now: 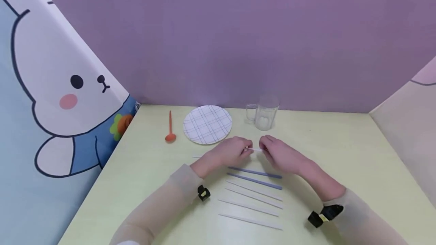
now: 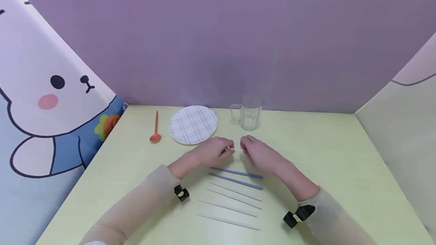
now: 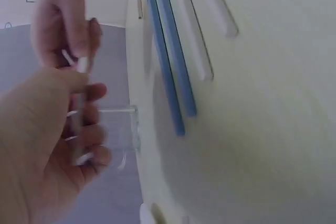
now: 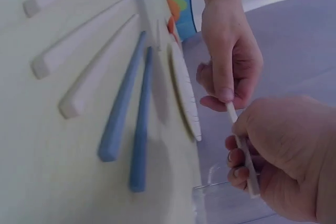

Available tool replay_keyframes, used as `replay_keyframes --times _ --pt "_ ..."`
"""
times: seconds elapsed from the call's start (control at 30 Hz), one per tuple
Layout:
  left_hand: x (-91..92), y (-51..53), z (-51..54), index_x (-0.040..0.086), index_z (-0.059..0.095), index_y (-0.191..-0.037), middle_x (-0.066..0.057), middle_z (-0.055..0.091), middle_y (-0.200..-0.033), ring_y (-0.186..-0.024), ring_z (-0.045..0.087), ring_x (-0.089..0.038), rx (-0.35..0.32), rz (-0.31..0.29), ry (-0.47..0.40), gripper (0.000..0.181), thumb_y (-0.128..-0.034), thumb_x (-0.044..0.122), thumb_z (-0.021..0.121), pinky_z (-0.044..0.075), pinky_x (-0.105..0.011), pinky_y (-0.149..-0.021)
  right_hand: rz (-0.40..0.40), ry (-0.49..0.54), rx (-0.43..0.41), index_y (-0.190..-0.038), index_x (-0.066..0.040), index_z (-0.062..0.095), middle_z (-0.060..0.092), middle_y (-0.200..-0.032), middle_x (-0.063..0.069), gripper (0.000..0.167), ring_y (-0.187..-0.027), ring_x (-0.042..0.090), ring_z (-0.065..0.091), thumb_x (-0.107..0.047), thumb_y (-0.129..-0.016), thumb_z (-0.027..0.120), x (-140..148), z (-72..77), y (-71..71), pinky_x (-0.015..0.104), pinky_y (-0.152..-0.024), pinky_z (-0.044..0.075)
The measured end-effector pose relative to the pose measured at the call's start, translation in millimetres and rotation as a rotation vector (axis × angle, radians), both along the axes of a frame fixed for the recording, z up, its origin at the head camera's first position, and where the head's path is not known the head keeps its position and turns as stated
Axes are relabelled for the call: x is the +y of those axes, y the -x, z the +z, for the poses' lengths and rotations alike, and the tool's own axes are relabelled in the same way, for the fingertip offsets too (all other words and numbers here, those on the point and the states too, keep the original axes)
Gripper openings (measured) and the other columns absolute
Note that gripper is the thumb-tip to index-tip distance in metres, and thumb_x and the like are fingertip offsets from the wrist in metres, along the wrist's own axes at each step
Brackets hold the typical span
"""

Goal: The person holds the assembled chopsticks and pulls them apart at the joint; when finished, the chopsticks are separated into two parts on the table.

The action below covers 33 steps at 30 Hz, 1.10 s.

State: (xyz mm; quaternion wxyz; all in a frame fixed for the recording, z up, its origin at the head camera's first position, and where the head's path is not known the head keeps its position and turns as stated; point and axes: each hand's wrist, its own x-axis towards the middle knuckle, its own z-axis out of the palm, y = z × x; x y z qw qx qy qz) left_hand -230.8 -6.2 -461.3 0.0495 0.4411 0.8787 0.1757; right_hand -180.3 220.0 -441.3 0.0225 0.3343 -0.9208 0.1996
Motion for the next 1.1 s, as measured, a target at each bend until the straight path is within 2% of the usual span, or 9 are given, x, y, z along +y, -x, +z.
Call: replay_keyframes --times 0.17,0.3,0.37,0.53,0.67,0.9,1.1 --pt "-7.2 -1.8 7.3 0.015 0.059 -0.089 0.007 0.043 -0.065 -0.060 0.049 -0.011 0.120 -0.018 0.026 0.032 -0.1132 0.033 0.050 0.038 -0.026 -0.054 0.021 0.034 -0.023 -0.095 -0.010 0.065 0.055 -0.078 -0.009 0.009 -0.067 0.003 0.044 -0.005 -0.103 0.065 -4.1 8.6 6.3 0.023 -0.066 0.044" --pt "-7.2 -5.8 11.6 0.016 0.056 -0.085 0.008 0.035 -0.061 -0.054 0.044 -0.011 0.203 -0.006 0.051 0.035 -0.1135 0.034 0.048 0.033 -0.027 -0.049 0.039 0.026 0.032 -0.095 -0.013 0.073 0.059 -0.078 -0.012 0.011 -0.068 0.001 0.047 -0.011 -0.104 0.067 -4.7 12.8 6.2 0.024 -0.067 0.045" --pt "-5.9 -7.8 13.9 0.016 0.055 -0.084 0.008 0.033 -0.060 -0.053 0.042 -0.011 0.213 0.005 0.053 0.036 -0.1139 0.034 0.047 0.032 -0.026 -0.048 0.026 0.019 0.088 -0.095 -0.015 0.075 0.063 -0.080 -0.012 0.012 -0.068 0.001 0.050 -0.014 -0.104 0.067 -5.0 14.3 5.1 0.025 -0.066 0.046" --pt "-1.9 -12.0 21.2 0.014 0.056 -0.084 0.008 0.033 -0.060 -0.051 0.043 -0.013 0.230 0.027 -0.007 0.035 -0.1137 0.031 0.047 0.034 -0.028 -0.046 -0.042 0.034 0.210 -0.098 -0.020 0.079 0.073 -0.083 -0.010 0.009 -0.066 0.002 0.056 -0.016 -0.101 0.071 -4.7 17.7 1.7 0.027 -0.059 0.047" --pt "-2.8 -13.3 26.0 0.014 0.056 -0.084 0.008 0.032 -0.059 -0.051 0.043 -0.013 0.239 0.024 -0.020 0.035 -0.1136 0.031 0.048 0.034 -0.028 -0.047 -0.046 0.045 0.233 -0.098 -0.021 0.080 0.073 -0.082 -0.011 0.007 -0.064 0.002 0.055 -0.018 -0.099 0.074 -3.9 22.3 1.0 0.026 -0.058 0.046" --pt "-5.5 -14.4 33.4 0.015 0.056 -0.084 0.008 0.032 -0.058 -0.049 0.041 -0.011 0.287 -0.040 0.000 0.034 -0.1133 0.032 0.049 0.035 -0.028 -0.046 0.005 0.028 0.291 -0.097 -0.018 0.080 0.074 -0.084 -0.011 0.006 -0.061 0.003 0.054 -0.017 -0.096 0.074 0.0 27.4 -1.6 0.024 -0.055 0.043" --pt "-5.2 -14.5 40.3 0.015 0.057 -0.086 0.008 0.035 -0.057 -0.049 0.047 -0.012 0.299 -0.014 -0.004 0.034 -0.1133 0.034 0.049 0.040 -0.031 -0.047 -0.014 0.053 0.353 -0.098 -0.019 0.080 0.074 -0.082 -0.010 0.006 -0.059 0.002 0.052 -0.018 -0.095 0.076 -1.3 29.9 -1.9 0.024 -0.052 0.042"
